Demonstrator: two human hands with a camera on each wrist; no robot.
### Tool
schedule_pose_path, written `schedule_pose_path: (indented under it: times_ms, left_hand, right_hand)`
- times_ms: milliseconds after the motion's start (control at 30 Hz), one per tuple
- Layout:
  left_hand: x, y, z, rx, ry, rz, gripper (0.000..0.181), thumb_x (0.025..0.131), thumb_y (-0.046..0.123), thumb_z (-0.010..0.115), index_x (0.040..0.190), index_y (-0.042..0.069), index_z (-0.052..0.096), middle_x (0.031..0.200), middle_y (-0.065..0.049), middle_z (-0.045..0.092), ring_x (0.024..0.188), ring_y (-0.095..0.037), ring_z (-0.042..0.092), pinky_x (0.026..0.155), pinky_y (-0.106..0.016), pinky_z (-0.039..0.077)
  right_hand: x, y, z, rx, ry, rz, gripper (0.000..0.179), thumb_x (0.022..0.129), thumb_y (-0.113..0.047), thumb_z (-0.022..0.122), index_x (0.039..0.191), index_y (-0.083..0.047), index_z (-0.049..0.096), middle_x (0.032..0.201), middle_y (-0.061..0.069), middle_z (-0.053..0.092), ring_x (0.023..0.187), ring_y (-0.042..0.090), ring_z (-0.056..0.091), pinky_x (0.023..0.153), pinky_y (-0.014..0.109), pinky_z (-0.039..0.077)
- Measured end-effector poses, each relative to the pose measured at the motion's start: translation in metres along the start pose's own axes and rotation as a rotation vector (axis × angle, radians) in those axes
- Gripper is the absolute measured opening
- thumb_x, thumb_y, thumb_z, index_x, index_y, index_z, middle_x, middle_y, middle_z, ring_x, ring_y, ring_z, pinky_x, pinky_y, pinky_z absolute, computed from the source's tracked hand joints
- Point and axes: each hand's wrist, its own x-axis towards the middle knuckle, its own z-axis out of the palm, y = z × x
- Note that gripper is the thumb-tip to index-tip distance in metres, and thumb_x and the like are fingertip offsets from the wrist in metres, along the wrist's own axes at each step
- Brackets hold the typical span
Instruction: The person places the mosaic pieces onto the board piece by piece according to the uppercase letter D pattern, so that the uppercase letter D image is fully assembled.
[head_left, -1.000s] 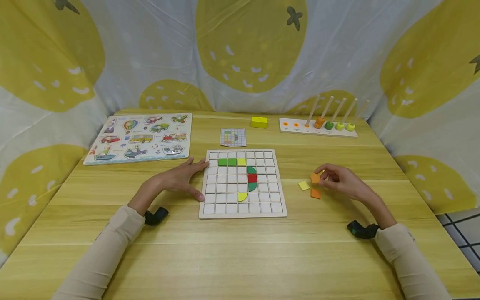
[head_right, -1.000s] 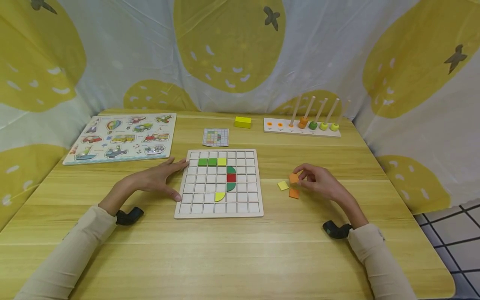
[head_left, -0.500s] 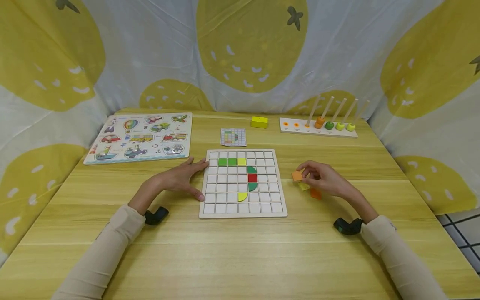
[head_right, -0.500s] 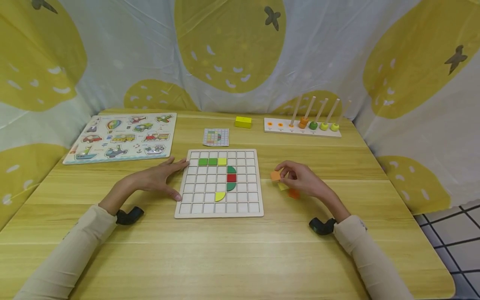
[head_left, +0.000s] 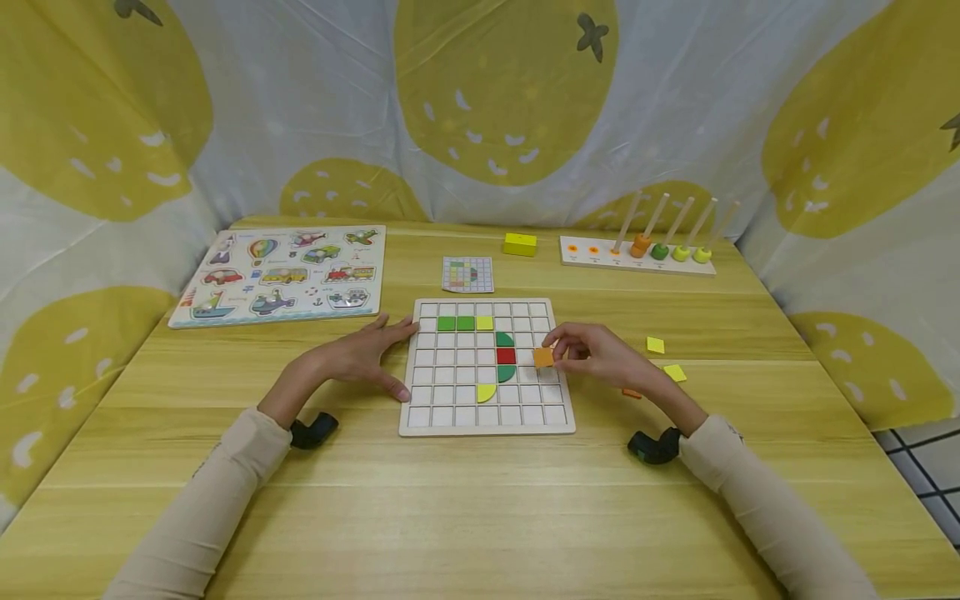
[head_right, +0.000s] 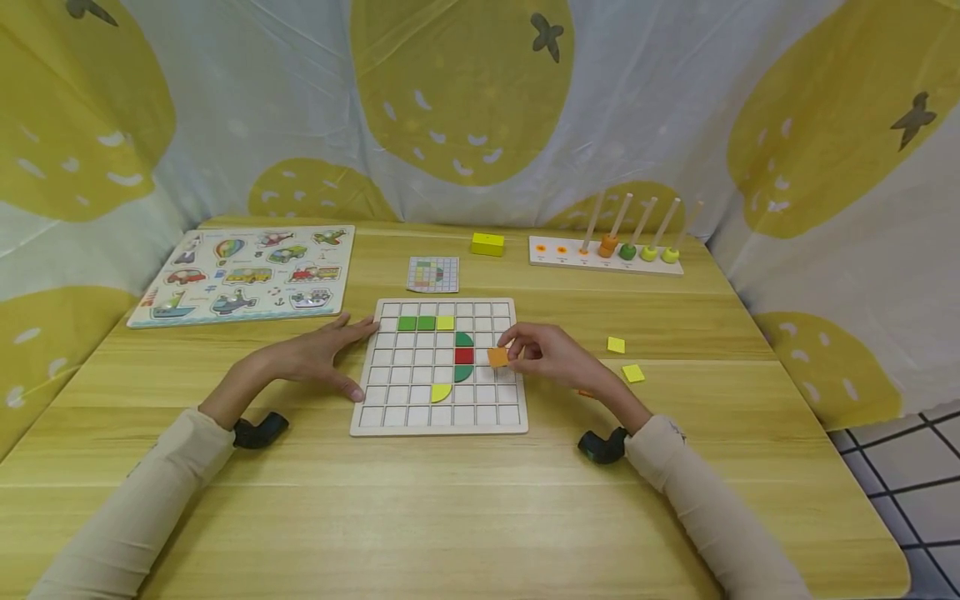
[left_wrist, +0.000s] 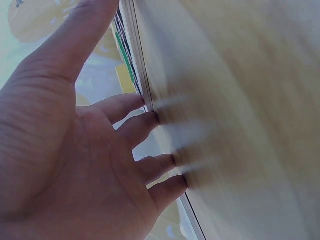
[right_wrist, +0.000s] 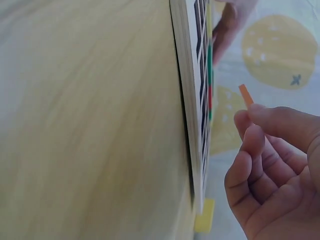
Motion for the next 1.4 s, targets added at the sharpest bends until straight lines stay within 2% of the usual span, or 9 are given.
schedule_pose_path:
  times_ms: [133, 367, 633, 1000, 1167, 1400]
  left_hand:
    - [0.0, 0.0, 0.0, -0.001, -0.005, -0.007, 0.114, 0.068, 0.056, 0.08, 0.154, 0.013, 0.019, 0.161, -0.012, 0.008, 0.144, -0.044, -0.009, 0.109, -0.067, 0.011]
    - [0.001, 0.0, 0.0, 0.002, -0.001, -0.008, 0.114, 0.067, 0.057, 0.08, 0.154, 0.013, 0.019, 0.161, -0.012, 0.009, 0.144, -0.044, -0.009, 0.109, -0.067, 0.011]
    - [0.0, 0.0, -0.001, -0.003, 0.002, -0.007, 0.113, 0.069, 0.055, 0.08, 0.154, 0.012, 0.019, 0.16, -0.013, 0.009, 0.144, -0.045, -0.008, 0.108, -0.068, 0.012]
    - [-0.001, 0.001, -0.001, -0.003, -0.004, -0.007, 0.115, 0.067, 0.056, 0.08, 0.154, 0.012, 0.019, 0.16, -0.013, 0.009, 0.144, -0.045, -0.008, 0.108, -0.068, 0.012]
    - [-0.001, 0.002, -0.001, -0.002, 0.0, -0.015, 0.113, 0.069, 0.054, 0.08, 0.154, 0.012, 0.019, 0.16, -0.013, 0.009, 0.144, -0.045, -0.008, 0.108, -0.068, 0.012]
    - [-0.001, 0.002, -0.001, 0.008, 0.001, -0.012, 0.112, 0.069, 0.054, 0.079, 0.154, 0.012, 0.019, 0.16, -0.014, 0.009, 0.144, -0.046, -0.007, 0.108, -0.068, 0.011]
  right_hand:
    - [0.01, -0.007, 0.01, 0.01, -0.037, -0.006, 0.025, 0.087, -0.005, 0.069, 0.111, -0.005, 0.062, 0.086, 0.003, 0.062, 0.073, 0.018, 0.056, 0.065, 0.022, 0.044]
    - [0.021, -0.018, 0.023, -0.001, -0.057, -0.041, 0.024, 0.087, -0.006, 0.07, 0.109, -0.008, 0.063, 0.083, 0.002, 0.063, 0.069, 0.016, 0.053, 0.063, 0.022, 0.043]
    - [0.029, -0.026, 0.031, 0.016, -0.093, -0.072, 0.024, 0.087, -0.009, 0.07, 0.11, -0.007, 0.063, 0.083, 0.002, 0.061, 0.069, 0.015, 0.055, 0.064, 0.022, 0.047]
    - [0.036, -0.037, 0.041, 0.038, -0.112, -0.08, 0.023, 0.087, -0.012, 0.072, 0.106, -0.005, 0.062, 0.079, 0.001, 0.058, 0.07, 0.013, 0.052, 0.065, 0.022, 0.045]
    - [0.042, -0.04, 0.049, 0.048, -0.14, -0.107, 0.023, 0.087, -0.011, 0.071, 0.106, -0.004, 0.063, 0.075, 0.001, 0.058, 0.064, 0.011, 0.049, 0.061, 0.021, 0.042]
    - [0.047, -0.045, 0.061, -0.024, -0.173, -0.099, 0.021, 0.085, -0.01, 0.071, 0.104, -0.005, 0.063, 0.068, -0.004, 0.054, 0.058, 0.007, 0.044, 0.057, 0.02, 0.038]
